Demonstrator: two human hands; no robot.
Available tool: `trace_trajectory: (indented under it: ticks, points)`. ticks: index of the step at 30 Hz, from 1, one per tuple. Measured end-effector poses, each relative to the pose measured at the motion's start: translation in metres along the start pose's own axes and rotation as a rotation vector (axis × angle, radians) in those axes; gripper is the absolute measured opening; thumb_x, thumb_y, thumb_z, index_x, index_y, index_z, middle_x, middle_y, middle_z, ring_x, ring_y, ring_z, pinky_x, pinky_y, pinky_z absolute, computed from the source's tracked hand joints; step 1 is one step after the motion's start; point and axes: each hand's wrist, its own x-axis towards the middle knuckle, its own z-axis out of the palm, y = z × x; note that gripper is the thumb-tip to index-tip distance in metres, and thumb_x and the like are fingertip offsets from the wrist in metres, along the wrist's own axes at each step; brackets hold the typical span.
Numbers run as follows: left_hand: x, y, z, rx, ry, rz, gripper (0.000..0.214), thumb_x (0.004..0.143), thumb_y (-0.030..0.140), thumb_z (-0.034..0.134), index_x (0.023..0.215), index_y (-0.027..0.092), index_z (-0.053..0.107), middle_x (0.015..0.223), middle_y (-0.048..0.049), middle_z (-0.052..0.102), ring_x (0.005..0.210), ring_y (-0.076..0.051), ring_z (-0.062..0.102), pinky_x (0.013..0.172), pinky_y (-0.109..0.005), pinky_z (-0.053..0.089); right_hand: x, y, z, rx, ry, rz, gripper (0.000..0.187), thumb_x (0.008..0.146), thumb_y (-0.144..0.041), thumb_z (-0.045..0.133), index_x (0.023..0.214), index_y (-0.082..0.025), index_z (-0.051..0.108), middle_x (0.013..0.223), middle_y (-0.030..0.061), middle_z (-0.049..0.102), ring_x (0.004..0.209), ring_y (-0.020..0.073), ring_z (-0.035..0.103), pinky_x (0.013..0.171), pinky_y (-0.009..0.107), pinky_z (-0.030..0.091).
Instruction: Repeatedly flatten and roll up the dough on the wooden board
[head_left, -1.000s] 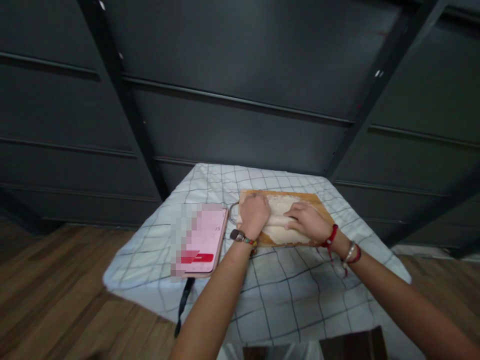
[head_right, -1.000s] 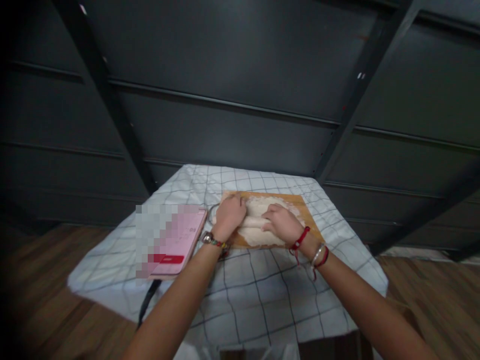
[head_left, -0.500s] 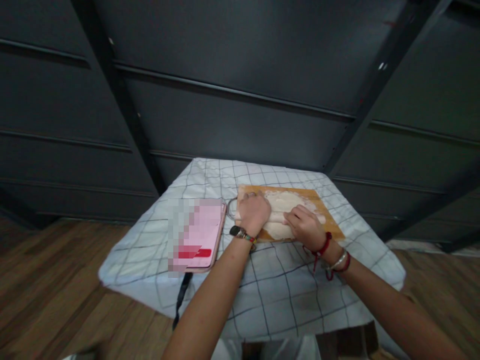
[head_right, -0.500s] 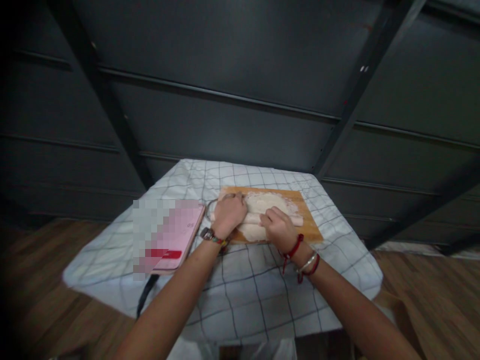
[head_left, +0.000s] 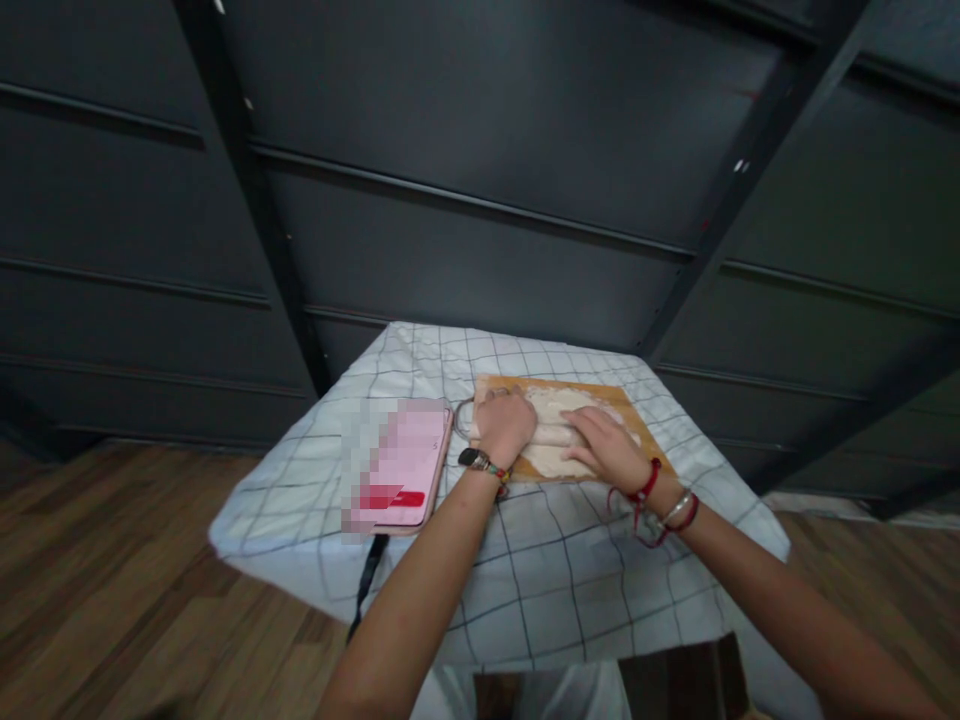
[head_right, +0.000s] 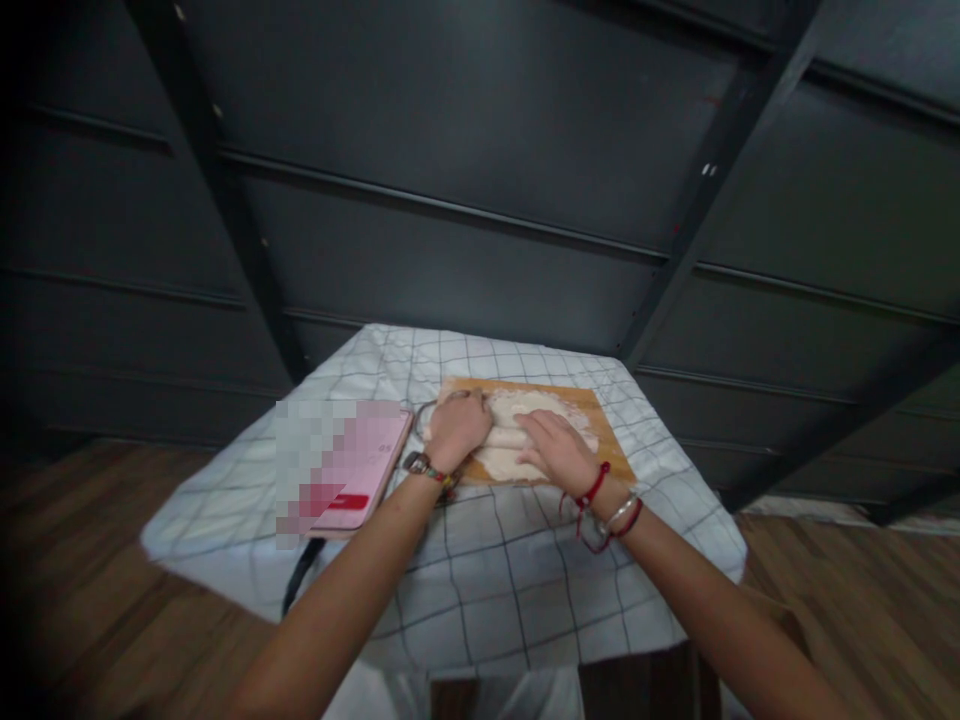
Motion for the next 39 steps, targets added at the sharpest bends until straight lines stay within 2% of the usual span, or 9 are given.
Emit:
trace_trajectory:
  ticks: [2, 6, 11, 20, 24, 28, 31, 36, 39]
  points:
    - [0.001, 0.000, 0.000, 0.005, -0.002, 0.009, 0.032, 0.088, 0.024, 0.034, 0.103, 0.012, 0.060, 0.099, -0.0138, 0.065, 0.099, -0.024, 0.058, 0.080, -0.034, 0.043, 0.003, 0.004, -0.002, 0.014, -0.034, -0.036, 0.039, 0.083, -0.032, 0.060, 0.117, -0.014, 0.052, 0.098, 0.0092, 0.058, 0.090, 0.0205, 0.052, 0.078, 0.034, 0.045]
    - [0.000, 0.001, 0.000, 0.022, 0.017, 0.007, 0.032, 0.087, 0.022, 0.035, 0.104, 0.011, 0.060, 0.095, -0.0134, 0.065, 0.094, -0.023, 0.060, 0.080, -0.033, 0.042, 0.003, 0.003, 0.004, -0.082, -0.028, -0.148, 0.018, 0.088, -0.022, 0.051, 0.099, -0.012, 0.061, 0.078, 0.0070, 0.057, 0.075, 0.0179, 0.048, 0.066, 0.030, 0.042]
    - [-0.002, 0.002, 0.000, 0.065, 0.028, 0.055, 0.034, 0.088, 0.022, 0.033, 0.102, 0.009, 0.061, 0.099, -0.0146, 0.064, 0.099, -0.024, 0.057, 0.086, -0.034, 0.040, -0.002, -0.006, 0.015, -0.237, 0.106, -0.134, 0.021, 0.090, -0.019, 0.045, 0.091, -0.010, 0.064, 0.068, 0.0056, 0.053, 0.068, 0.0169, 0.043, 0.061, 0.030, 0.036]
    - [-0.001, 0.003, -0.001, 0.095, 0.038, 0.049, 0.036, 0.089, 0.024, 0.034, 0.109, 0.009, 0.060, 0.110, -0.0143, 0.061, 0.108, -0.024, 0.053, 0.095, -0.036, 0.036, 0.001, -0.007, 0.019, -0.269, 0.160, -0.129, 0.025, 0.091, -0.017, 0.043, 0.079, -0.013, 0.064, 0.061, 0.0038, 0.050, 0.065, 0.0154, 0.041, 0.059, 0.029, 0.031]
    - [0.001, 0.003, -0.001, 0.088, 0.021, 0.019, 0.036, 0.089, 0.024, 0.034, 0.111, 0.009, 0.059, 0.110, -0.0141, 0.061, 0.109, -0.024, 0.053, 0.092, -0.034, 0.038, 0.000, -0.001, 0.019, -0.164, 0.129, -0.060, 0.029, 0.093, -0.023, 0.040, 0.082, -0.013, 0.065, 0.065, 0.0043, 0.051, 0.065, 0.0150, 0.043, 0.060, 0.027, 0.036]
    - [0.002, 0.002, -0.003, 0.059, -0.015, 0.006, 0.037, 0.089, 0.023, 0.032, 0.107, 0.011, 0.061, 0.107, -0.0136, 0.062, 0.108, -0.024, 0.054, 0.093, -0.034, 0.038, -0.002, 0.016, 0.011, 0.072, 0.020, -0.134, 0.040, 0.088, -0.044, 0.048, 0.103, -0.010, 0.062, 0.080, 0.0075, 0.056, 0.073, 0.0161, 0.049, 0.067, 0.027, 0.044]
    - [0.002, 0.002, -0.005, 0.057, -0.028, 0.003, 0.037, 0.089, 0.024, 0.032, 0.106, 0.011, 0.062, 0.108, -0.0135, 0.062, 0.108, -0.024, 0.054, 0.093, -0.034, 0.038, -0.002, 0.026, 0.006, 0.095, -0.053, -0.122, 0.044, 0.084, -0.042, 0.056, 0.113, -0.009, 0.059, 0.092, 0.0106, 0.059, 0.085, 0.0196, 0.051, 0.076, 0.032, 0.045]
    - [0.002, 0.003, -0.006, 0.093, -0.081, 0.020, 0.037, 0.089, 0.023, 0.032, 0.111, 0.011, 0.059, 0.109, -0.0129, 0.062, 0.109, -0.023, 0.053, 0.091, -0.034, 0.039, 0.004, 0.030, 0.006, 0.081, -0.152, -0.067, 0.028, 0.083, -0.033, 0.059, 0.103, -0.014, 0.066, 0.081, 0.0058, 0.064, 0.078, 0.0182, 0.056, 0.072, 0.031, 0.042]
    - [0.003, 0.005, -0.006, 0.112, -0.116, 0.055, 0.037, 0.089, 0.022, 0.031, 0.113, 0.011, 0.057, 0.110, -0.0134, 0.060, 0.108, -0.023, 0.054, 0.088, -0.032, 0.041, 0.008, 0.026, 0.004, -0.006, -0.148, -0.064, 0.024, 0.080, -0.033, 0.063, 0.095, -0.015, 0.069, 0.077, 0.0048, 0.065, 0.075, 0.0183, 0.057, 0.071, 0.030, 0.038]
